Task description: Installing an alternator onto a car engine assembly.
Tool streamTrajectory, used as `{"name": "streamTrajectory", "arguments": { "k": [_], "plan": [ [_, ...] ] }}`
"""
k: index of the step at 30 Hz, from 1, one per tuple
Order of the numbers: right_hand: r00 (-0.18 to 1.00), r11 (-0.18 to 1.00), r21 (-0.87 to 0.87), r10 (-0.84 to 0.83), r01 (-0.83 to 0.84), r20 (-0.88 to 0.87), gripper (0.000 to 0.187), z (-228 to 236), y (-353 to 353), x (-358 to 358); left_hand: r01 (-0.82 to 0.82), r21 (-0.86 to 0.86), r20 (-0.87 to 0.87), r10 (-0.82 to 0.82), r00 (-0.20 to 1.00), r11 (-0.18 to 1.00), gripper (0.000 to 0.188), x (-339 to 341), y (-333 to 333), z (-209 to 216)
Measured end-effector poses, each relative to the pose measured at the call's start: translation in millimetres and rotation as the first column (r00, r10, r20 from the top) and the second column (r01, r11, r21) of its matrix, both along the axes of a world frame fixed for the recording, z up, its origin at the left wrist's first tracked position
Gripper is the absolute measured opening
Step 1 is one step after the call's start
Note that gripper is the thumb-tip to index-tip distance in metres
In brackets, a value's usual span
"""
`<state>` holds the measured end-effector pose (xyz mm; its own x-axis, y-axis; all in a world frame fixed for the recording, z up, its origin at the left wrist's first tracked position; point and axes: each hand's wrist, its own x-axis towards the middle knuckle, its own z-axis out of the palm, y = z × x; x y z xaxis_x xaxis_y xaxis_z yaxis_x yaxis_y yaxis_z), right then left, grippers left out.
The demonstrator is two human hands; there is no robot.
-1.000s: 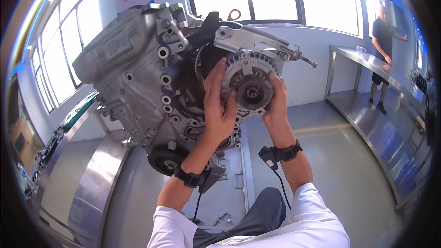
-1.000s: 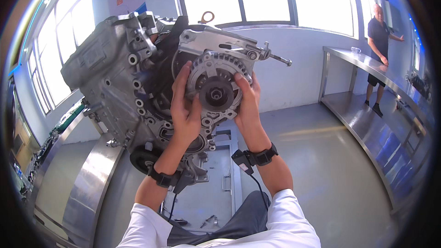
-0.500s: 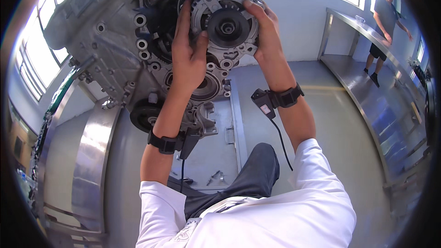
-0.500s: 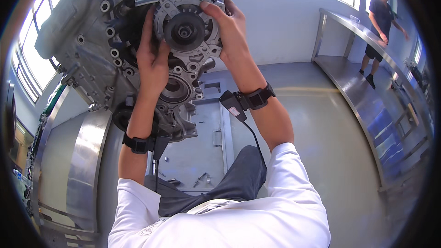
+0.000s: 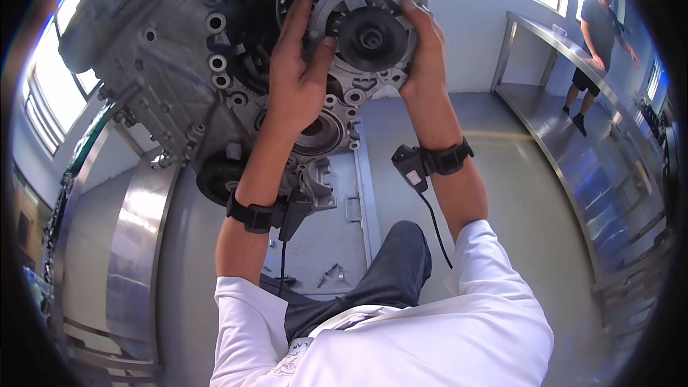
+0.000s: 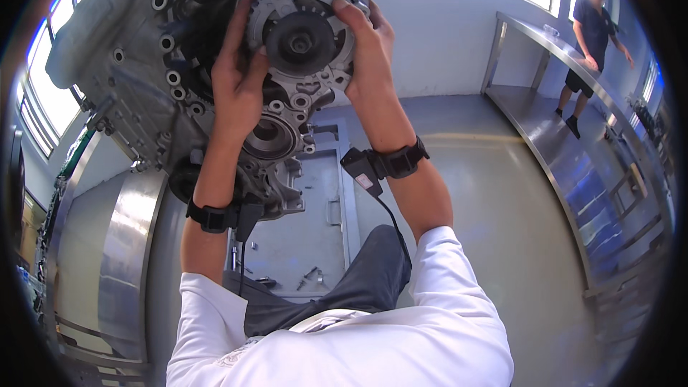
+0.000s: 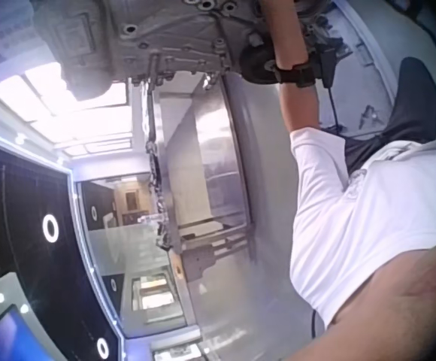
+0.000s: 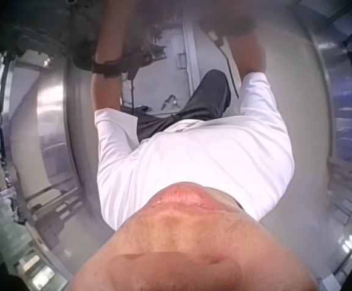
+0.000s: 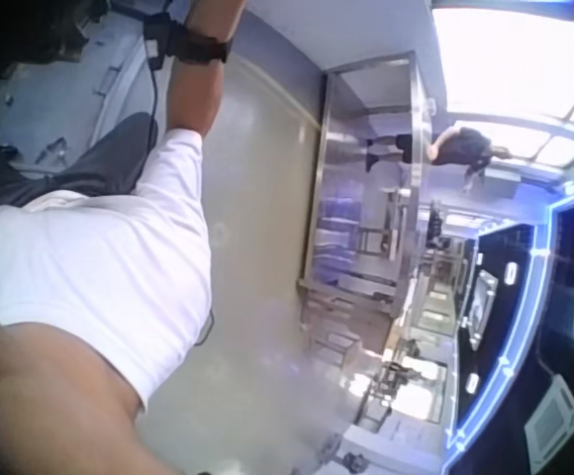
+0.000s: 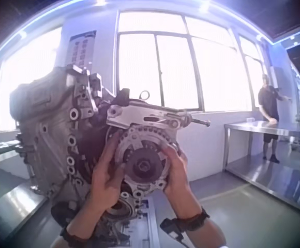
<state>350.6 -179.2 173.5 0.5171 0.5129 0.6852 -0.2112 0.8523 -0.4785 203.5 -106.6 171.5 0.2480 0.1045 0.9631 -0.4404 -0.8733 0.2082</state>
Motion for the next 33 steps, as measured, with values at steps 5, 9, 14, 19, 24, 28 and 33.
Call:
{"name": "streamTrajectory", "arguments": {
  "k": [5,9,14,19,24,28,33],
  "plan": [
    [0.985,0.993,0.058,0.106,-0.099,-0.139,0.047,-7.9,-1.0,2.7,-0.021,0.065,-0.004,0.021,1.0,0.998,0.057,8.2,0.3,3.2],
    [0.988,0.997,0.042,0.071,-0.066,-0.139,0.047,-4.3,0.0,1.4,0.005,-0.005,-0.01,-0.005,1.0,1.0,0.055,9.0,5.5,12.1],
    [0.984,0.998,0.021,0.06,-0.058,-0.165,0.051,-6.2,-5.4,-5.9,-0.14,0.009,-0.021,0.141,0.99,0.99,0.05,-0.8,-4.0,11.0],
    [0.989,1.0,0.006,0.029,-0.029,-0.142,0.057,-10.1,-14.7,-9.5,-0.139,-0.004,0.03,0.139,0.99,0.99,0.046,4.8,-8.1,3.3],
    [0.993,0.997,0.019,0.071,-0.07,-0.096,0.061,-4.7,-11.5,-12.3,-0.132,-0.05,0.074,0.136,0.988,0.99,0.041,6.9,-9.5,4.1],
    [0.996,0.997,-0.002,0.074,-0.074,-0.049,0.061,1.5,-9.5,-13.3,-0.197,-0.085,0.122,0.206,0.971,0.977,0.037,8.3,-7.3,0.9],
    [0.997,0.997,-0.057,0.055,-0.052,0.049,0.06,12.2,-8.8,-13.2,-0.238,-0.145,0.179,0.262,0.948,0.96,0.037,8.5,-6.1,-1.4]
  ]
}}
